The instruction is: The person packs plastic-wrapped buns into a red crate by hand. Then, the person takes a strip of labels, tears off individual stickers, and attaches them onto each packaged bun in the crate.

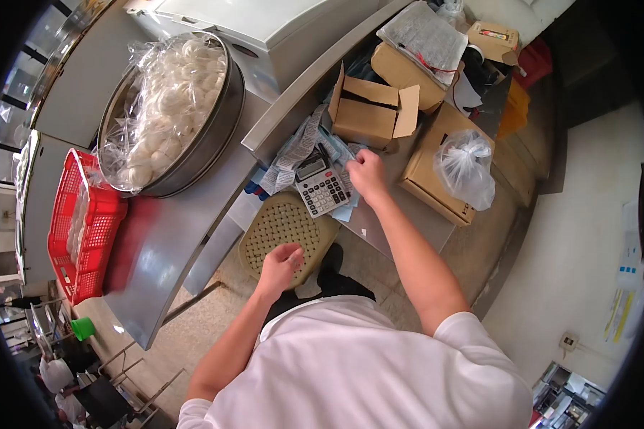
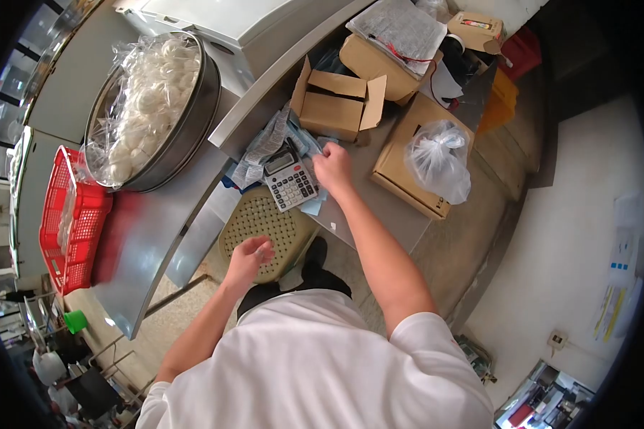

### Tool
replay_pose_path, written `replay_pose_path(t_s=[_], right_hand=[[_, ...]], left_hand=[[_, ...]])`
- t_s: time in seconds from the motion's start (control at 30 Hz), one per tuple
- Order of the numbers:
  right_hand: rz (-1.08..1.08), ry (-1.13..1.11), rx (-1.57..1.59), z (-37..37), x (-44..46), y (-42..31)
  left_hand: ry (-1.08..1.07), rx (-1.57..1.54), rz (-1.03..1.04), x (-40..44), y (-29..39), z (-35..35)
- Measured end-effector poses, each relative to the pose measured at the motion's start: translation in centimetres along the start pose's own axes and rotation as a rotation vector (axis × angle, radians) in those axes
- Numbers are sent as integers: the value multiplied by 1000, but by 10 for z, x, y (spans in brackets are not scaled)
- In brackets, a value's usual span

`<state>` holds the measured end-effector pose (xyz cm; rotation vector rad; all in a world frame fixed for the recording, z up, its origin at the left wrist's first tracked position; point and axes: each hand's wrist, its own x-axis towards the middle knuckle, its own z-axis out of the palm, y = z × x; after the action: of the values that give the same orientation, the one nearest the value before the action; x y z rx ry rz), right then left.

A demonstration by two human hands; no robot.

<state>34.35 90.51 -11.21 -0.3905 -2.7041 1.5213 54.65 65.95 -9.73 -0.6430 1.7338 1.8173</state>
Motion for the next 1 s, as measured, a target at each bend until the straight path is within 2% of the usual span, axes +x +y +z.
replay_pose_path(t_s=[0.1, 0.2, 0.3, 0.4, 0.57, 0.67, 0.77, 0.9, 1.0], right_hand=[[-5, 47, 190, -7, -8, 8], [-77, 107, 96, -35, -31, -7], [-45, 93, 144, -61, -48, -1], [134, 26, 656, -87, -72, -15], [98, -8, 891, -125, -100, -8], [122, 4, 965, -140, -122, -22], [140, -100, 1015, -137, -148, -29], [279, -335, 1177, -109, -185, -41], [301, -465, 1054, -76, -205, -41]], left_hand=[[-36, -51, 6, 16, 29, 17], [-97, -46, 8, 32, 47, 29], [-161, -32, 18, 33, 63, 39], [-199, -2, 38, 35, 67, 47], [-171, -4, 68, 38, 64, 58], [-98, 221, 89, 18, 68, 58], [-242, 132, 130, -9, 73, 68], [-587, -193, 6, -37, 71, 84], [-599, -494, 50, -43, 58, 85]])
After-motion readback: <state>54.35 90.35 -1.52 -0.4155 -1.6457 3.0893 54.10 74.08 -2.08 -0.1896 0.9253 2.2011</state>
